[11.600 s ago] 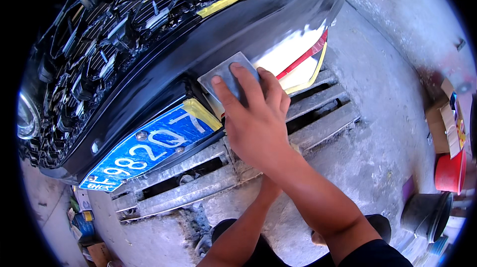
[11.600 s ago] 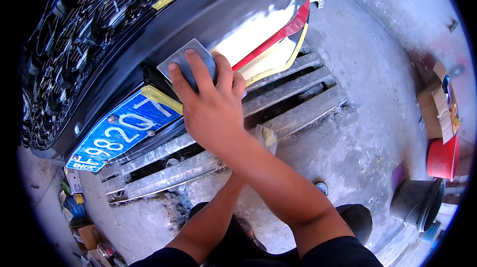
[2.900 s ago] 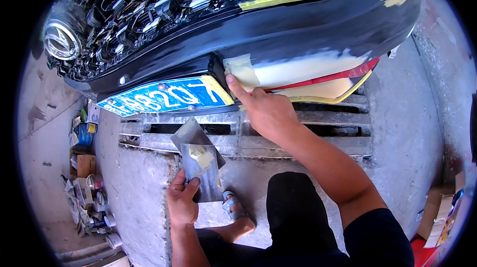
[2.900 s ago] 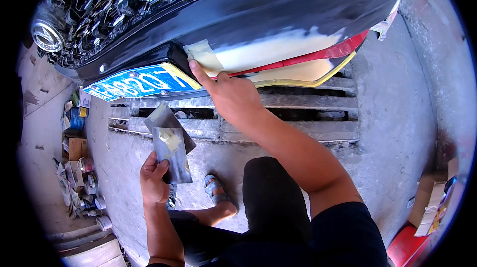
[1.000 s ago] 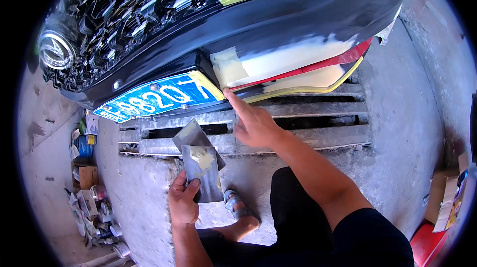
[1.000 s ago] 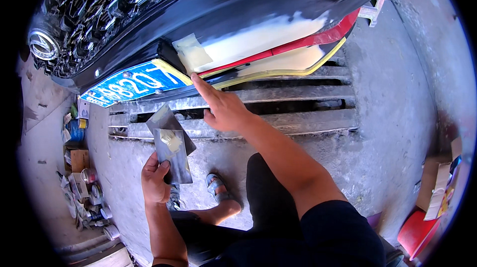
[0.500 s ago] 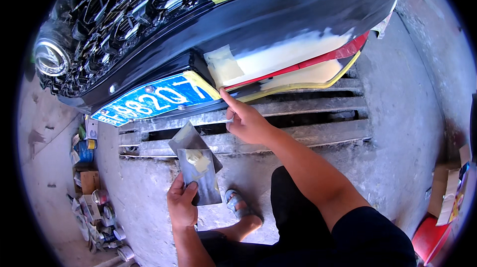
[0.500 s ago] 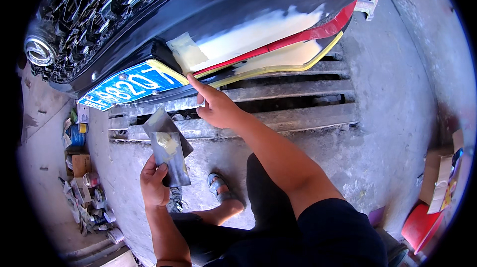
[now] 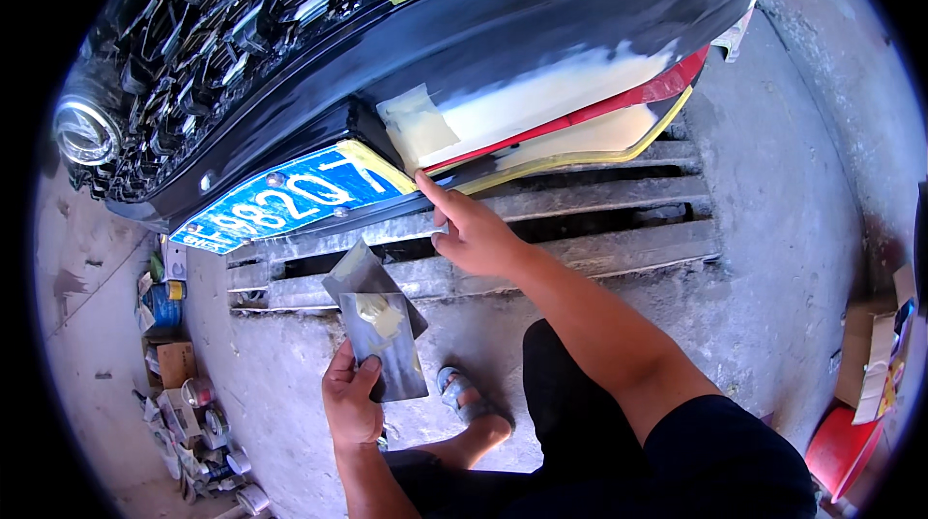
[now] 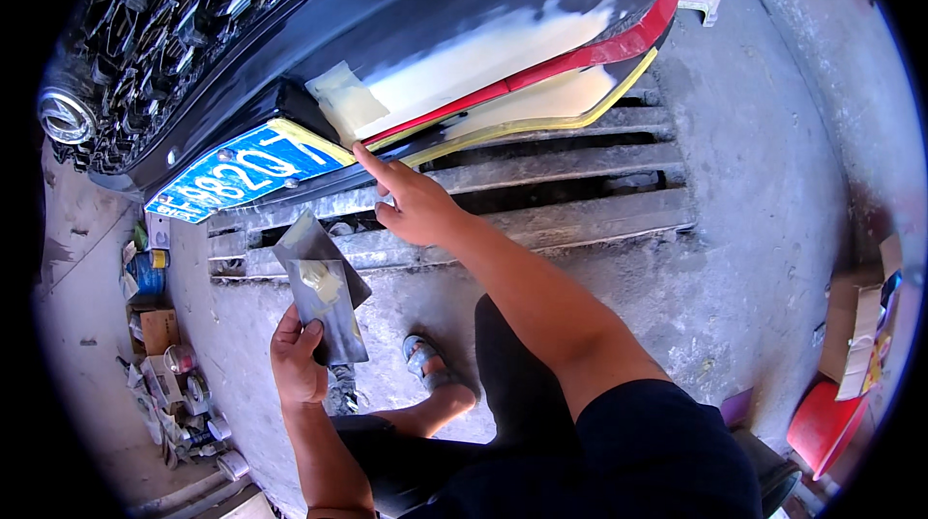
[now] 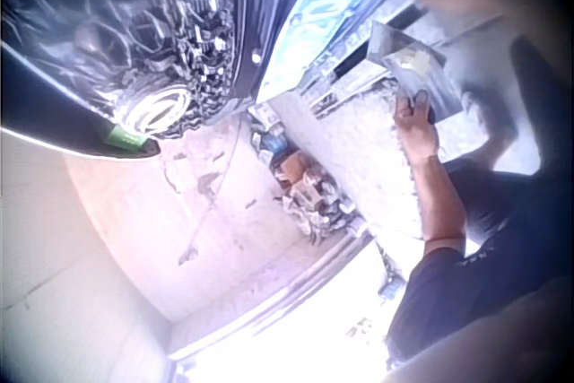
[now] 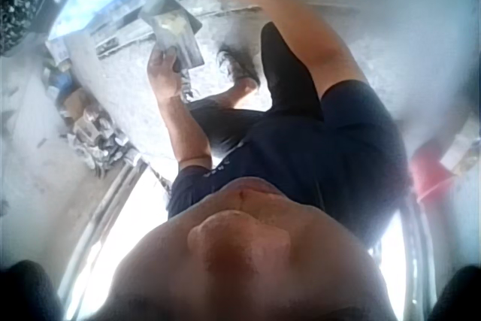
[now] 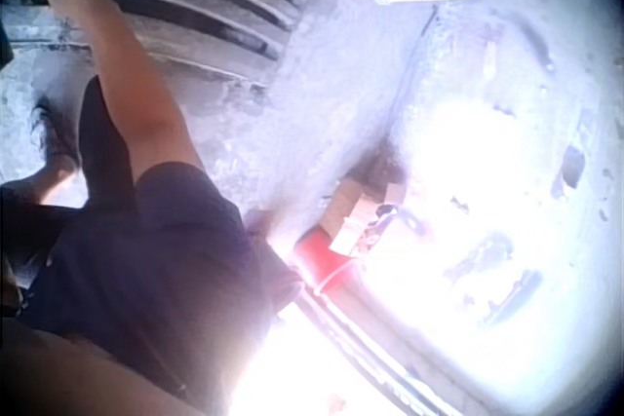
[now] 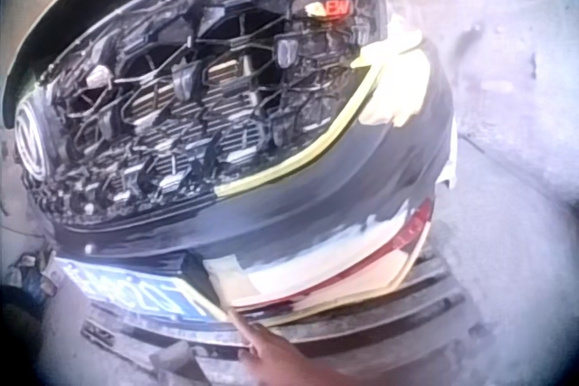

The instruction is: The person applies a beige body filler to the front bumper of a black car using a metal putty knife. They spread the filler over a taped-off area and smooth it with a smaller scraper, working along the bumper's edge.

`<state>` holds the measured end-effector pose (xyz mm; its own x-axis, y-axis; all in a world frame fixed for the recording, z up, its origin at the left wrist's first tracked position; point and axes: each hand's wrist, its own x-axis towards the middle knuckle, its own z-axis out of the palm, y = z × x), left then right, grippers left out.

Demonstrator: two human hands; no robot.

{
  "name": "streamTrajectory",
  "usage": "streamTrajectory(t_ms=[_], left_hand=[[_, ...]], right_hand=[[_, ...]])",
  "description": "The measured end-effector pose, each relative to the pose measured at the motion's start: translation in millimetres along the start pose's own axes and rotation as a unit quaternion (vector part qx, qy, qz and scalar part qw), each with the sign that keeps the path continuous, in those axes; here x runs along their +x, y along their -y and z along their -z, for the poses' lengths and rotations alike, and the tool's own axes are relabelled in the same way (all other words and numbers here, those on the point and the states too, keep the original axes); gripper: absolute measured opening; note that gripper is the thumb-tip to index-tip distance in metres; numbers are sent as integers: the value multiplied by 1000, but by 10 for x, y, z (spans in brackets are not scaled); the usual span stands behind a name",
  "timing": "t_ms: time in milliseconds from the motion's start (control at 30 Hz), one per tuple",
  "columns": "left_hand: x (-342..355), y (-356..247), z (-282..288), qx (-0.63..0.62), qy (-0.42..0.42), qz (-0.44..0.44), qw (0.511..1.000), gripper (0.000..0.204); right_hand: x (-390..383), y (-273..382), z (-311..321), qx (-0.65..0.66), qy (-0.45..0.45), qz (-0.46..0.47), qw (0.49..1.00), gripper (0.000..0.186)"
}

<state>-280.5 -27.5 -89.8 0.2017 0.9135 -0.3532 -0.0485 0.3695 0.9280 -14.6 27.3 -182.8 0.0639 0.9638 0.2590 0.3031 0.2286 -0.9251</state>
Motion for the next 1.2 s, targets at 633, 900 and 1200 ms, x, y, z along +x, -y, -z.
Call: streamTrajectory(t_ms=[633,900,1200], left_hand=[[-2,-7,-73,-27,-5,-27,999,40],[-4,-23,-112,-31,-9,-18,999,40],[1,1,-138,-88,8,-23,996,41]], right_hand=[[-18,119,32,-83,-17,9,996,85],[-116,-28,95,-108,20,-21,994,85],[-261,-150,-88,-63,33,-53,996,69]])
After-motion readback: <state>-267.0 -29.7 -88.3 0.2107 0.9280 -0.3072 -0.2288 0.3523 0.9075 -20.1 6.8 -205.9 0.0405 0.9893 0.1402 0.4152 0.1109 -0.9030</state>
